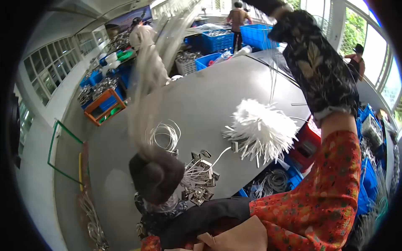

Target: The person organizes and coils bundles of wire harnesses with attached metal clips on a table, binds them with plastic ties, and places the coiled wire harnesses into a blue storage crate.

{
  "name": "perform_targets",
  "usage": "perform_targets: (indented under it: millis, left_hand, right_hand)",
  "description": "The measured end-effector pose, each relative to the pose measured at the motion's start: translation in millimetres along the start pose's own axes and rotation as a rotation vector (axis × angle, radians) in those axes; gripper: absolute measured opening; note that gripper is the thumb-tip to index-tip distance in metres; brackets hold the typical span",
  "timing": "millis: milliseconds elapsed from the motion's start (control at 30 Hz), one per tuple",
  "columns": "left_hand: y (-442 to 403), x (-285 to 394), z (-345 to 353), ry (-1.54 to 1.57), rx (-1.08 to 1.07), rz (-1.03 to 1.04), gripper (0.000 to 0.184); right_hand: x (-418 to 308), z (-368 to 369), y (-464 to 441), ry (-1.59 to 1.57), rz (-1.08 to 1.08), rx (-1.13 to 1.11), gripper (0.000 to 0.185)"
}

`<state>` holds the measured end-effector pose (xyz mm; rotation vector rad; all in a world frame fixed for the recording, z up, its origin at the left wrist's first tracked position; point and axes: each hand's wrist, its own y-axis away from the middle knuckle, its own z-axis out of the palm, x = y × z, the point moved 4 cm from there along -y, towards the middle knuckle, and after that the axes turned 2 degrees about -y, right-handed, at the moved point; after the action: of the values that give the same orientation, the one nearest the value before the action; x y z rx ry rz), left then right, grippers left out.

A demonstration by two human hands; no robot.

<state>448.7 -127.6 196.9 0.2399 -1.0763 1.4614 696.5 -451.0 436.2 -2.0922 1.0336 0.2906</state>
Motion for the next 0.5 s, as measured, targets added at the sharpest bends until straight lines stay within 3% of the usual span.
perform_targets:
  millis: [33,67,133,167,200,267,300,333,400,433,500]
  left_hand:
    - [3.4,3.5,-8.7,0.163,-0.156,0.061,0.015]
    - [9.5,2.8,-25.0,0.176,-0.162,0.040,0.015]
    - [23.2,4.8,-49.4,0.079,-0.182,0.127,0.020]
    - [14.6,11.3,-39.6,-0.182,-0.265,0.357,0.033]
    - [20.1,4.4,-47.2,-0.173,-0.264,0.332,0.033]
    - [27.2,-7.6,-90.5,-0.001,0.295,0.471,0.035]
    - [14.1,0.1,-85.2,0.225,-0.043,0.355,0.036]
    - [6.2,7.5,-78.5,0.222,-0.043,0.331,0.036]
    - [-4.8,14.1,-52.6,0.098,-0.339,0.255,0.036]
    - [-6.0,11.8,-56.6,0.106,-0.345,0.226,0.036]
    - [-6.5,4.4,-61.9,0.273,-0.553,0.064,0.033]
  right_hand:
    - [-7.0,-8.3,11.6,0.030,-0.007,0.034,0.021]
    - [-12.3,-11.7,21.4,0.059,-0.012,0.060,0.021]
    - [-22.7,-18.2,36.8,0.118,-0.026,0.108,0.023]
    - [-26.2,-18.6,46.4,0.150,-0.027,0.131,0.024]
    - [-27.9,-19.9,57.8,0.185,-0.031,0.159,0.025]
    - [-31.6,-23.0,76.3,0.255,-0.046,0.210,0.027]
    - [-33.0,-22.7,85.4,0.281,-0.059,0.234,0.028]
    - [-34.1,-21.5,93.2,0.315,-0.071,0.258,0.029]
    - [-34.9,-20.9,109.9,0.382,-0.109,0.305,0.031]
    - [-35.9,-20.0,119.3,0.418,-0.124,0.324,0.032]
    - [-36.1,-17.3,138.0,0.495,-0.155,0.363,0.034]
